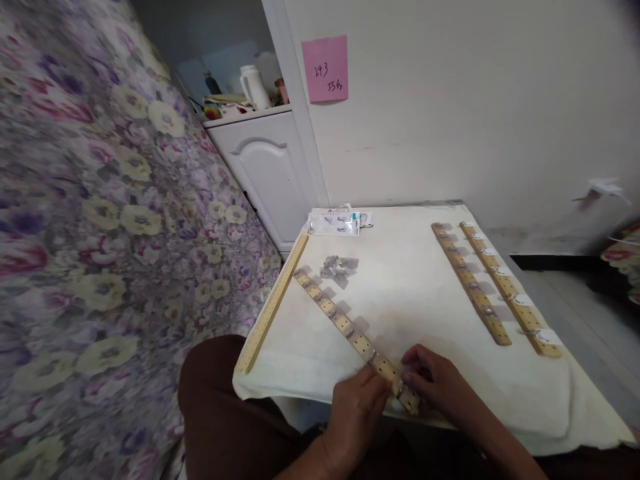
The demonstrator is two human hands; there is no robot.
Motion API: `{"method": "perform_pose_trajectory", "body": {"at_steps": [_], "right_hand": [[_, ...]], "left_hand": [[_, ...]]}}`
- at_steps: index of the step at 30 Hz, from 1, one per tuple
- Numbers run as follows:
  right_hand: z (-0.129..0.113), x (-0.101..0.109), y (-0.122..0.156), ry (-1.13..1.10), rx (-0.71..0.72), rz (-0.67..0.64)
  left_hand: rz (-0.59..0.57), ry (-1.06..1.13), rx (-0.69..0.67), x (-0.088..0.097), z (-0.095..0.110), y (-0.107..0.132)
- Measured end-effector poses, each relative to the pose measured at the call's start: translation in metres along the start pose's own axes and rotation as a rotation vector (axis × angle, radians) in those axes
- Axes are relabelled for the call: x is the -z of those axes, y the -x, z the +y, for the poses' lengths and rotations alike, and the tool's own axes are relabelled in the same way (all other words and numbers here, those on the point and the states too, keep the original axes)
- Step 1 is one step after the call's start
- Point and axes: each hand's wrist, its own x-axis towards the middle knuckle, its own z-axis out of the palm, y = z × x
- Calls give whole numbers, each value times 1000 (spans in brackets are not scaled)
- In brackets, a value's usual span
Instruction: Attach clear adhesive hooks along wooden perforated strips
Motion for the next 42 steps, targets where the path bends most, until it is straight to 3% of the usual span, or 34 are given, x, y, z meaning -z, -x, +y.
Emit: {"method": "perform_pose_trajectory", "body": {"at_steps": [29, 42], "right_hand": [[-11, -1, -4, 88, -74, 14], [-1, -2, -3, -19, -52, 3]], "left_hand": [[-23, -47, 4, -1, -3, 1], [1, 7, -16, -6, -8, 3]]}}
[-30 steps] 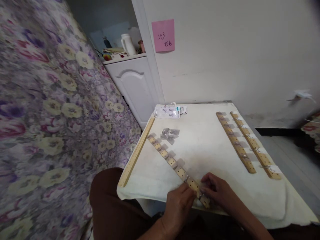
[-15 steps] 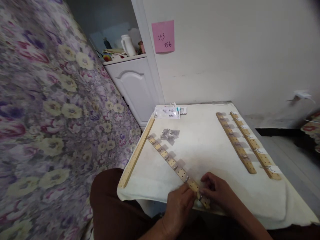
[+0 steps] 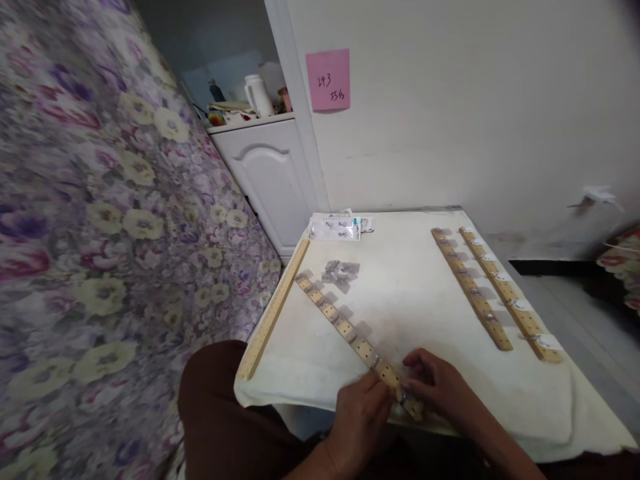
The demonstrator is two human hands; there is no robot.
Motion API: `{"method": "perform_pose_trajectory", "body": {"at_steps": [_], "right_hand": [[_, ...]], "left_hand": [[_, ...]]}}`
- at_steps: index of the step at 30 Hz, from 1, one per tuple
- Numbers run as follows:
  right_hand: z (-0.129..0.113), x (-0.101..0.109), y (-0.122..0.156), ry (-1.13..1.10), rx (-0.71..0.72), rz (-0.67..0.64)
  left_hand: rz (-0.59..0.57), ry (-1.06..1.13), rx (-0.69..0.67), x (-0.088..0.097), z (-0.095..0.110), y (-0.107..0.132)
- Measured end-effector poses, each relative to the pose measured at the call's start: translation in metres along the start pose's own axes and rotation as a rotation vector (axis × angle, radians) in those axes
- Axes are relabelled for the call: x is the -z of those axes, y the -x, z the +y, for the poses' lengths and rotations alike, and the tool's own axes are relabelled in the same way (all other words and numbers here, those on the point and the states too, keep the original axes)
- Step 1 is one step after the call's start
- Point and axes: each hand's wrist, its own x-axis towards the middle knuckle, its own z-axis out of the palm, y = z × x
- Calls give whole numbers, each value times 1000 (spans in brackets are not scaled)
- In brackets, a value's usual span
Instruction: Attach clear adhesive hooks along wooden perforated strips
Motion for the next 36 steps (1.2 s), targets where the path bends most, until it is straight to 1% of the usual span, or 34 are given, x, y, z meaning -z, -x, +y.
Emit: {"method": "perform_pose_trajectory", "body": {"at_steps": [6, 8, 11, 15, 19, 23, 26, 29, 33, 36], "right_hand": [[-4, 4, 2, -199, -47, -62], [-5, 5, 3, -237, -43, -62], [-6, 7, 4, -227, -32, -44], [-6, 7, 4, -198, -52, -39], [-4, 8, 2, -197, -47, 37], [0, 14, -2, -103, -39, 132], [4, 20, -4, -69, -51, 171], [6, 23, -5, -117, -80, 163], [6, 20, -3, -184, -93, 167], [6, 15, -1, -183, -77, 203]], "left_hand": [[33, 74, -7, 0, 0, 0], [33, 107, -6, 2, 1, -1], [15, 135, -2, 5, 1, -1], [9, 163, -10, 6, -1, 2], [5, 171, -65, 9, -5, 7], [4, 84, -101, 18, -11, 14], [34, 34, -90, 27, -24, 19], [118, 19, -72, 37, -45, 23], [244, -18, -23, 56, -77, 21], [283, -37, 57, 70, -97, 18]]}}
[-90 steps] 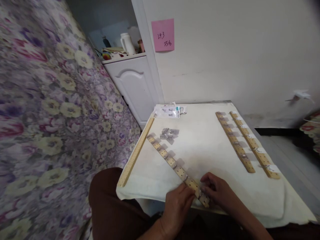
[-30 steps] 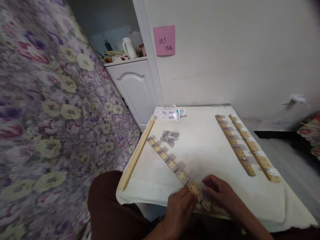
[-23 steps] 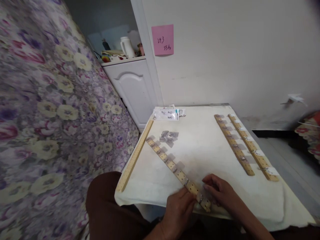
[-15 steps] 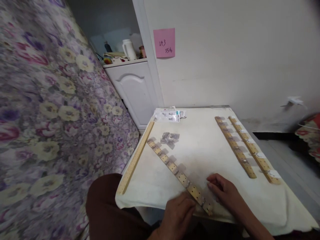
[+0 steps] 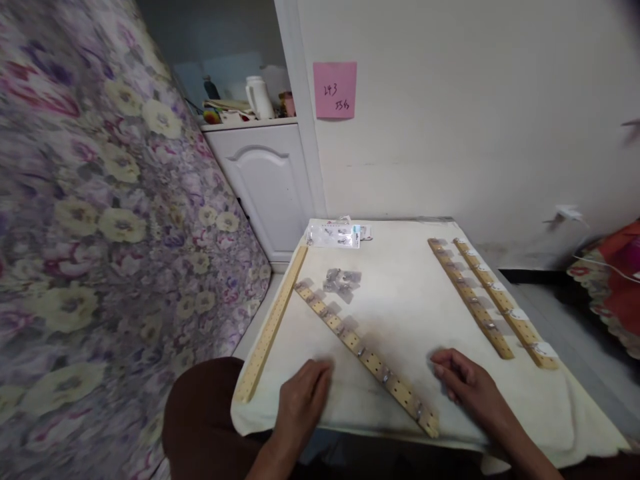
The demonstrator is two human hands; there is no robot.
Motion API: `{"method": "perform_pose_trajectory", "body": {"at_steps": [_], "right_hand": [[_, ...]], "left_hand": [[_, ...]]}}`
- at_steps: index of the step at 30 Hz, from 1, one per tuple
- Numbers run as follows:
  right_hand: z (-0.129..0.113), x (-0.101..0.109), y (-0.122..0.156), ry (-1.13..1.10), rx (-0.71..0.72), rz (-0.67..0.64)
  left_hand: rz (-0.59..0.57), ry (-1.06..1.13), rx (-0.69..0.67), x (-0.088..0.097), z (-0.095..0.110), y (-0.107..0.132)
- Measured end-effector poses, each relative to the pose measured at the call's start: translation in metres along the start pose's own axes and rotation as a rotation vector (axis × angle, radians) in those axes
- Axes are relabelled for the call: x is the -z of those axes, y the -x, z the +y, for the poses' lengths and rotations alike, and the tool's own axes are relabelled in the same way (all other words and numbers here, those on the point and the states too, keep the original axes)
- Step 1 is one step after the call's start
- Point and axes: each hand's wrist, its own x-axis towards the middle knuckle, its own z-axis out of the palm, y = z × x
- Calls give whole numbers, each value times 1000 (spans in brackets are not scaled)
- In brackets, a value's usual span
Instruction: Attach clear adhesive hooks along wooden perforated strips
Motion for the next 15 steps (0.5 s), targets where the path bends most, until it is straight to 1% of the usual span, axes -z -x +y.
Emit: {"method": "perform_pose_trajectory", "body": {"at_steps": [4, 6, 9, 12, 15], "right_hand": [[2, -2, 1, 37, 20, 20], [4, -1, -1, 84, 25, 27], [1, 2, -7, 178, 54, 69], [-12, -4, -18, 289, 140, 129], [-38, -25, -31, 434, 247, 128]], "left_hand": [[-28, -7, 170, 8, -13, -5], [-50, -16, 194, 8, -15, -4], [-74, -17, 182, 4, -17, 0], [-86, -2, 171, 1, -20, 4], [-94, -1, 170, 0, -24, 5]]}}
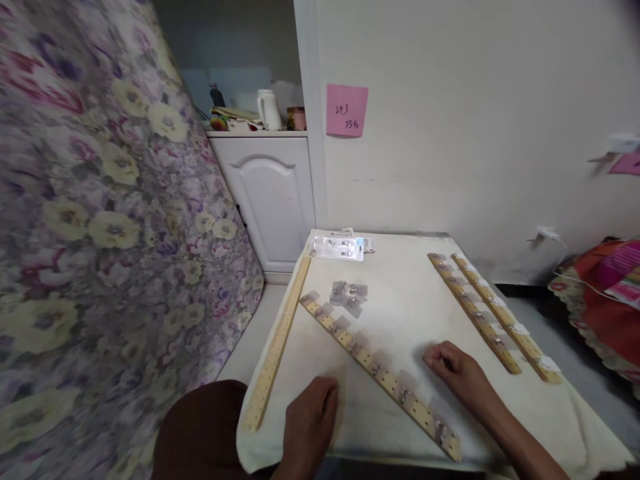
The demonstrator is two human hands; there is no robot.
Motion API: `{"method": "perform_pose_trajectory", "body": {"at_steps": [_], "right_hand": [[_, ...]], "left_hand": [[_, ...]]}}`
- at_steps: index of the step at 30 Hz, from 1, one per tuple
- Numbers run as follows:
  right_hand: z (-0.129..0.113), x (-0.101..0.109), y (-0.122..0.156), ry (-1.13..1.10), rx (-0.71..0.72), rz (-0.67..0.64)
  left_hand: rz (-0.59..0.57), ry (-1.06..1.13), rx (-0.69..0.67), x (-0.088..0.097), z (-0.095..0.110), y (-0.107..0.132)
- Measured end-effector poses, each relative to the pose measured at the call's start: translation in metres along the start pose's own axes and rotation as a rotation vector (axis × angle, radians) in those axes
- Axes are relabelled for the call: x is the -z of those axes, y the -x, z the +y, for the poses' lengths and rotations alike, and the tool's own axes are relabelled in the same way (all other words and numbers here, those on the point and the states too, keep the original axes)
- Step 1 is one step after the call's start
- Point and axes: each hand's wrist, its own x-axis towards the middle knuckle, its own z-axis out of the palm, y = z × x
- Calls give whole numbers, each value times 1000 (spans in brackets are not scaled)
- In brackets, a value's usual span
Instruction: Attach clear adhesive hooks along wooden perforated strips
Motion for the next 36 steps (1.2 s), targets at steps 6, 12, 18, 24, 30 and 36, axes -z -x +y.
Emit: {"method": "perform_pose_trajectory", "body": {"at_steps": [6, 12, 18, 24, 30, 36], "right_hand": [[-74, -38, -23, 276, 182, -69], [-111, -68, -27, 415, 231, -47], [-110, -91, -30, 582, 231, -15], [-105, -98, -30, 601, 195, 4], [-103, -102, -31, 604, 174, 38], [-102, -106, -33, 622, 164, 30]], "left_hand": [[-14, 6, 1, 2, -3, 1], [23, 64, -45, 1, -7, 4], [57, 82, -133, -2, -13, 4], [87, 67, -173, -2, -14, 5], [94, 20, -188, -3, -15, 5], [100, -4, -200, -5, -17, 4]]}}
